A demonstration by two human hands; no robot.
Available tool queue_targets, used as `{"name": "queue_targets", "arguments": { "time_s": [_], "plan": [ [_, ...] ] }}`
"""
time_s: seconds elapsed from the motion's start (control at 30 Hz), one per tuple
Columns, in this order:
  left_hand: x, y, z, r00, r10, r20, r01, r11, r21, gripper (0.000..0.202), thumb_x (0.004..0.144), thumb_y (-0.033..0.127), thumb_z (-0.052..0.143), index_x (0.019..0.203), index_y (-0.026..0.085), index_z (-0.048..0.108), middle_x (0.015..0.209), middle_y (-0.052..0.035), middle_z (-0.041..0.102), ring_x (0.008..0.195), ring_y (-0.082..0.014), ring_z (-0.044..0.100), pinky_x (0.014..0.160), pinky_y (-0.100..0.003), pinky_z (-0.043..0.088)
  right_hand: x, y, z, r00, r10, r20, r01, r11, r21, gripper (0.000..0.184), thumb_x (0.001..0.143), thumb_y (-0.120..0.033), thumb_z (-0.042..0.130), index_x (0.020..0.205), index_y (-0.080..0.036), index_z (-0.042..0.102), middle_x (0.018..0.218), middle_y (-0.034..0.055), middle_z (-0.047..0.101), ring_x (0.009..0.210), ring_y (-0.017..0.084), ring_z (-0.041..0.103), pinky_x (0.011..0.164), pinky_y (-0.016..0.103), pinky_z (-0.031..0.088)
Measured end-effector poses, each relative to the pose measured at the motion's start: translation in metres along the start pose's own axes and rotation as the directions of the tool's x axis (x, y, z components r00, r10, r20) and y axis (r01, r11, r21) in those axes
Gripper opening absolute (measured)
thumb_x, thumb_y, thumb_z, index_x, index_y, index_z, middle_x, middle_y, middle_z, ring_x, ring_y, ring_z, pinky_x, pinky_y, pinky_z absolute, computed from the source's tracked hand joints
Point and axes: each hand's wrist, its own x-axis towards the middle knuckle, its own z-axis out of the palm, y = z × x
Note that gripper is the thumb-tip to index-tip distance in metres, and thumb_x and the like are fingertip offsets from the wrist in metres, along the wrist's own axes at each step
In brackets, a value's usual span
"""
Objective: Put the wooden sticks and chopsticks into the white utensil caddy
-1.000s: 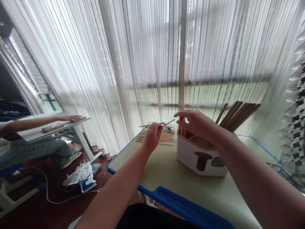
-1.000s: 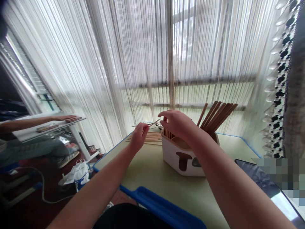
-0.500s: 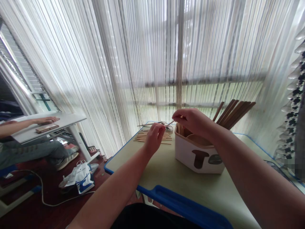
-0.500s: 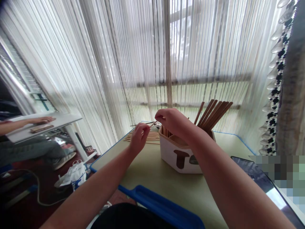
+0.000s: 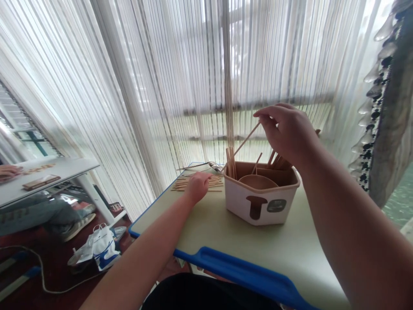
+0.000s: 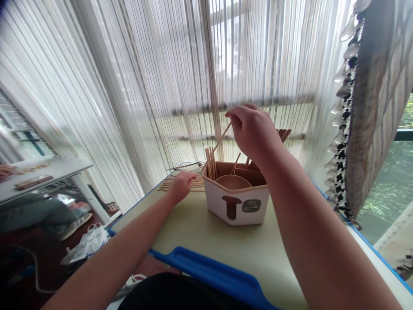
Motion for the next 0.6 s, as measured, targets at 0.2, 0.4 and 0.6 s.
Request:
{"name": "queue_targets", "arguments": {
  "time_s": [0.2, 0.4, 0.6],
  "plan": [
    [-0.007, 0.012, 0.000, 0.999, -0.032, -0.038, 0.032, 0.999, -0.012, 0.050, 0.072, 0.022, 0.053, 0.122, 0.018, 0.048, 0.102, -0.0067, 0.061, 0.100, -0.0223, 0.053, 0.093, -0.039, 0.040, 0.001, -0.005, -0.016, 0.990, 0.036, -0.139, -0.041, 0.999, -0.031, 0.032, 0.088, -0.022, 0.038, 0.098, -0.016, 0.068, 0.096, 0.0083, 0.065, 0.082, 0.018, 0.059, 0.076, 0.031, 0.043],
    [-0.012, 0.025, 0.001, 0.998, -0.020, 0.062, 0.019, 0.999, 0.029, 0.047, 0.068, 0.025, 0.057, 0.114, 0.018, 0.048, 0.098, -0.0067, 0.058, 0.094, -0.0226, 0.052, 0.088, -0.040, 0.042, 0.001, 0.006, -0.030, 0.993, 0.092, -0.080, -0.095, 0.995, -0.032, 0.030, 0.087, -0.026, 0.038, 0.099, -0.025, 0.066, 0.096, 0.0086, 0.065, 0.092, 0.026, 0.056, 0.083, 0.040, 0.040],
    [-0.015, 0.031, 0.000, 0.993, 0.032, 0.110, -0.043, 0.994, 0.099, 0.035, 0.071, 0.035, 0.059, 0.102, 0.019, 0.056, 0.103, -0.0084, 0.060, 0.099, -0.0245, 0.051, 0.090, -0.038, 0.039, 0.004, 0.005, -0.026, 0.995, 0.097, -0.027, -0.098, 0.995, -0.027, 0.029, 0.085, -0.025, 0.041, 0.096, -0.022, 0.068, 0.094, 0.0091, 0.065, 0.085, 0.023, 0.058, 0.078, 0.039, 0.044]
  ]
}}
